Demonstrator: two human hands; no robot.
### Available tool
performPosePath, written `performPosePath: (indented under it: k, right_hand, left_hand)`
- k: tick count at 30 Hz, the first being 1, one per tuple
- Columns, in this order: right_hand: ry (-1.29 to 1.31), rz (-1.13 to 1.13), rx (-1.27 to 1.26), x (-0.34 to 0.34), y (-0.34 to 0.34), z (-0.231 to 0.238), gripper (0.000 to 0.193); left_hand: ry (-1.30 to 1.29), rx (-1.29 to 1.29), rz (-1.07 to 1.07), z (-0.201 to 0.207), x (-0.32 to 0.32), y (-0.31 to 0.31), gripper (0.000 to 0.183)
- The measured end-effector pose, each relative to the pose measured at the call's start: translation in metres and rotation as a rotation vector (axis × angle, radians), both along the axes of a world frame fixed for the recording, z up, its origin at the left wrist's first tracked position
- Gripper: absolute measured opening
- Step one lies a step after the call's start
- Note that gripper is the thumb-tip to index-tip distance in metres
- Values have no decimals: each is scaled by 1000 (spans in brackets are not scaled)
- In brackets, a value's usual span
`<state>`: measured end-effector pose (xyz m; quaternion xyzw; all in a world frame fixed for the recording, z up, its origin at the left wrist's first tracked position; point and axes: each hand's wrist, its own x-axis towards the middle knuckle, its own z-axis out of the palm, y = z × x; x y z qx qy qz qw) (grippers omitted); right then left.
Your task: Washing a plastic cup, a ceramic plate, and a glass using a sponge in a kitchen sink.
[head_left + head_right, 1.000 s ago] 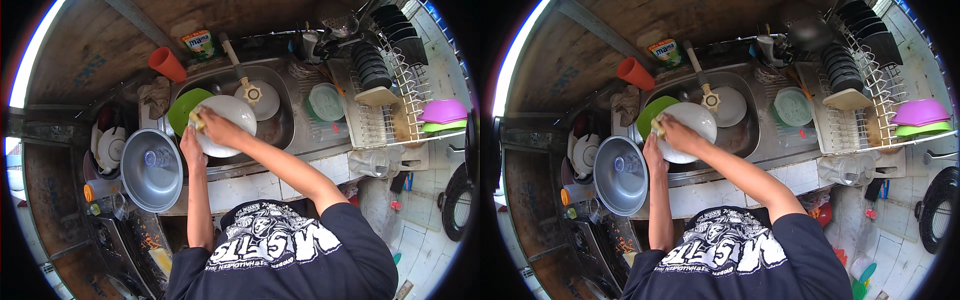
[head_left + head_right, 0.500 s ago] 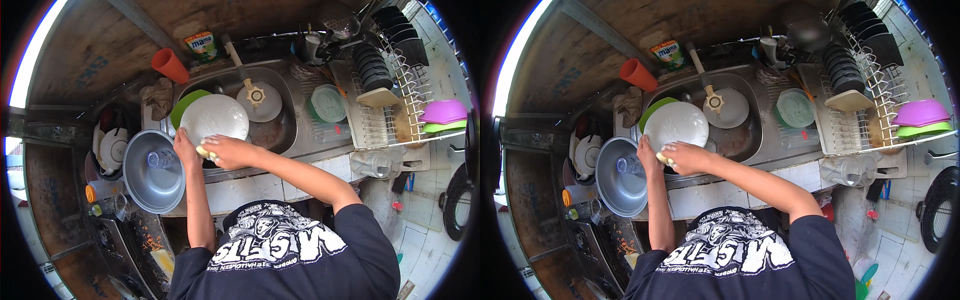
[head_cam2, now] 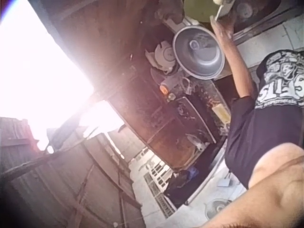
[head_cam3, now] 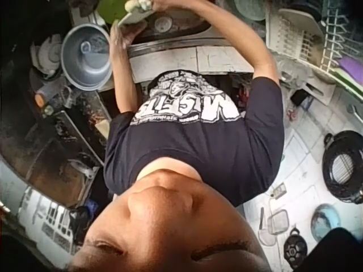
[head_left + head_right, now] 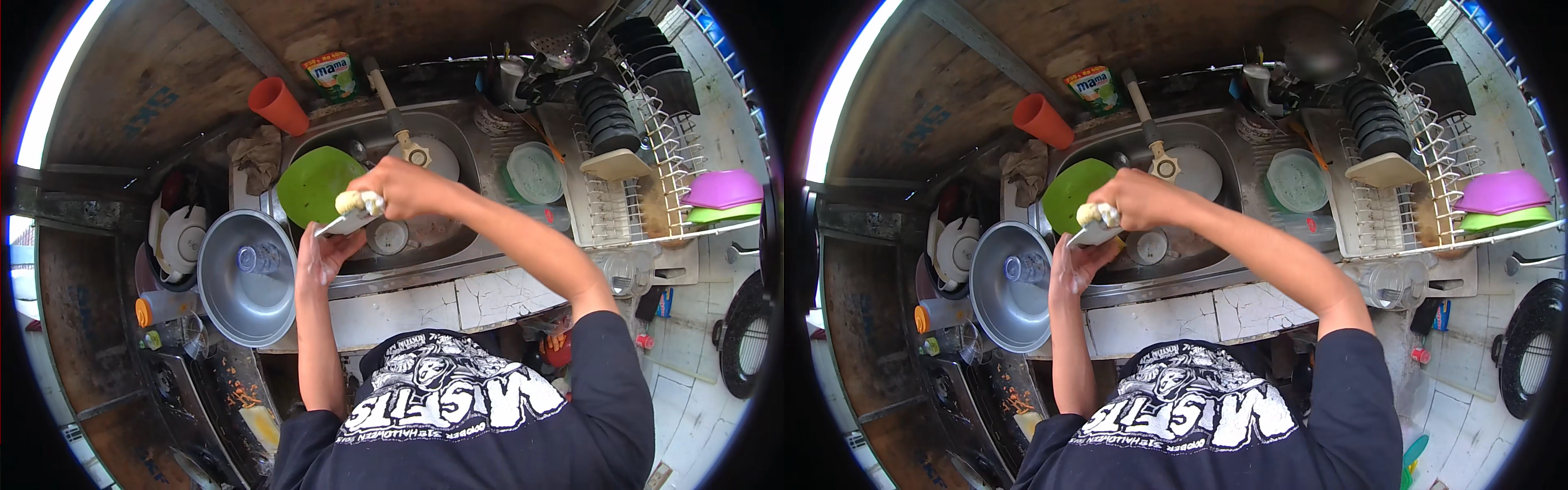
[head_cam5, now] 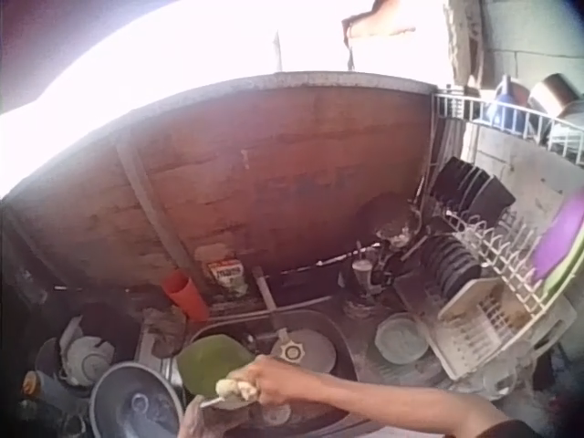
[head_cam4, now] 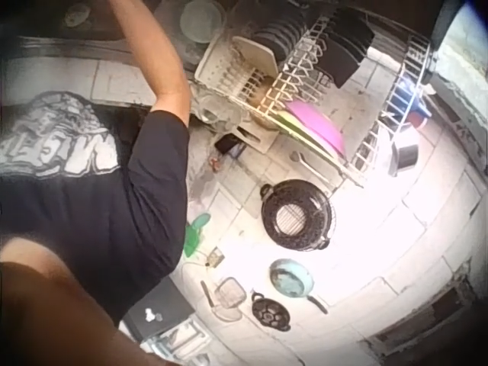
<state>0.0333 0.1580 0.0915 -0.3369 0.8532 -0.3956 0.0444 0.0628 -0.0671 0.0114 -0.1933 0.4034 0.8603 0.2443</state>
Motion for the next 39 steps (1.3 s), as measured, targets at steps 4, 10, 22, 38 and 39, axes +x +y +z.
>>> performPosePath:
  k: [4, 10, 22, 38, 39]
  right_hand:
    - [-150, -58, -68, -34, 4, 2, 34]
    - [-466, -168, -433, -74, -2, -9, 46]
    - [255, -392, -250, -9, -107, -62, 28]
    - [459, -382, -206, 57, -40, -92, 21]
    - [431, -423, -235, 55, -41, -98, 23]
  left_hand:
    - [-94, -141, -161, 0, 1, 1, 66]
    - [448, -259, -39, -24, -2, -28, 48]
    - [407, -364, 230, -7, -14, -1, 30]
    - [329, -54, 440, -6, -11, 13, 37]
    - [296, -87, 443, -2, -11, 14, 37]
